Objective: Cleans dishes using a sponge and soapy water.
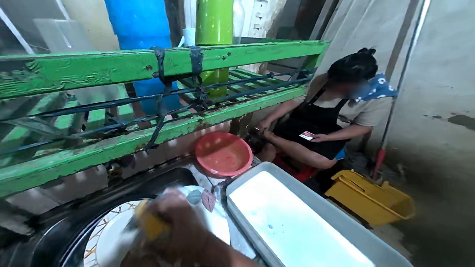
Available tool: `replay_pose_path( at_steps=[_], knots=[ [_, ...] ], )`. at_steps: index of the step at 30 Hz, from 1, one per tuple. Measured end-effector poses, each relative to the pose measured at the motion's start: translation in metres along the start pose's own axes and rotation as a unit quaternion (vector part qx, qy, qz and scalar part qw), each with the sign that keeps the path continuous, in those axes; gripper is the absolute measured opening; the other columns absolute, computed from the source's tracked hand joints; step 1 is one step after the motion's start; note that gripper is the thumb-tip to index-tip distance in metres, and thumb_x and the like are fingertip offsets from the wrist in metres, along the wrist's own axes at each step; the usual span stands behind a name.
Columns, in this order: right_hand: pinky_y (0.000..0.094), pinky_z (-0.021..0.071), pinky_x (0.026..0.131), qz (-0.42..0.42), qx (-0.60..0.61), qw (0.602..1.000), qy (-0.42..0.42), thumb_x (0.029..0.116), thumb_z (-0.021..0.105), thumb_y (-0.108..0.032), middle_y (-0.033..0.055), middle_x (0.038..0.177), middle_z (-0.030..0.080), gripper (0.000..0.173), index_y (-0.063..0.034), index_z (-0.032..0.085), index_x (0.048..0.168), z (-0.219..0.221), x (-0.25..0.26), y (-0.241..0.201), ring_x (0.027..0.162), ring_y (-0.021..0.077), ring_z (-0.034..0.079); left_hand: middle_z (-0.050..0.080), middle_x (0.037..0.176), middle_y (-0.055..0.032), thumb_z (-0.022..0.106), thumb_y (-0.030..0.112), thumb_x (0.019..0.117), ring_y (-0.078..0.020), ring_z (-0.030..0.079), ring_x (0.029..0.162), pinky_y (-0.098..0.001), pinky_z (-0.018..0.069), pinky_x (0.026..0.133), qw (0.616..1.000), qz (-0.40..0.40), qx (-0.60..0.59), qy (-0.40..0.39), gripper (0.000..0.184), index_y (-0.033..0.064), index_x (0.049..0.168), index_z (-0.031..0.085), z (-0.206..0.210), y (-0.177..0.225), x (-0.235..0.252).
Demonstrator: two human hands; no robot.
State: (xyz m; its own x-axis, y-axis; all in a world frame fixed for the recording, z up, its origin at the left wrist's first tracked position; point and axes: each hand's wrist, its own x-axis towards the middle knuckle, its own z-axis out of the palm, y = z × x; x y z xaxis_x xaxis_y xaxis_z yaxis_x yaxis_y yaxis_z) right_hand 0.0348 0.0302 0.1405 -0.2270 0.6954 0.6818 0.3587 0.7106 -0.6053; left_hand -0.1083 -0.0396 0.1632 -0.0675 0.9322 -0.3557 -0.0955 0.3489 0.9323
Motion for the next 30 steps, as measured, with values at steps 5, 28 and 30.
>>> replay_pose_path(
  at_steps=[5, 28, 30],
  knots=[
    [0.0506, 0.0497, 0.105, 0.391, -0.019, 0.920, -0.009, 0.0890, 0.076, -0.033, 0.0200, 0.126, 0.068, 0.062, -0.0039, 0.058, 0.140, -0.029, 0.015, 0.032, 0.119, 0.0315, 0.065, 0.061, 0.082, -0.0012, 0.056, -0.013, 0.0821, -0.0075, 0.064, 0.073, -0.0297, 0.0571, 0.068, 0.996, -0.063, -0.005, 0.062, 0.036, -0.0016, 0.115, 0.051, 0.012, -0.003, -0.018],
    [0.0482, 0.0483, 0.108, 0.310, -0.036, 0.949, 0.052, 0.0862, 0.076, -0.025, 0.0258, 0.137, 0.060, 0.071, 0.0072, 0.049, 0.143, -0.009, 0.001, 0.038, 0.126, 0.0325, 0.061, 0.048, 0.067, 0.0017, 0.052, -0.016, 0.0845, -0.0042, 0.044, 0.049, -0.0194, 0.0390, 0.045, 0.988, -0.119, -0.098, 0.009, 0.041, 0.0009, 0.121, 0.047, 0.003, 0.009, -0.012],
    [0.0529, 0.0466, 0.108, 0.350, -0.052, 0.934, 0.051, 0.0880, 0.077, -0.025, 0.0278, 0.139, 0.058, 0.072, 0.0054, 0.048, 0.146, -0.007, 0.003, 0.034, 0.128, 0.0370, 0.059, 0.053, 0.074, -0.0005, 0.055, -0.008, 0.0933, -0.0044, 0.047, 0.052, -0.0199, 0.0418, 0.047, 0.985, -0.085, -0.144, 0.035, 0.057, 0.0015, 0.147, 0.038, 0.005, 0.010, -0.010]
  ],
)
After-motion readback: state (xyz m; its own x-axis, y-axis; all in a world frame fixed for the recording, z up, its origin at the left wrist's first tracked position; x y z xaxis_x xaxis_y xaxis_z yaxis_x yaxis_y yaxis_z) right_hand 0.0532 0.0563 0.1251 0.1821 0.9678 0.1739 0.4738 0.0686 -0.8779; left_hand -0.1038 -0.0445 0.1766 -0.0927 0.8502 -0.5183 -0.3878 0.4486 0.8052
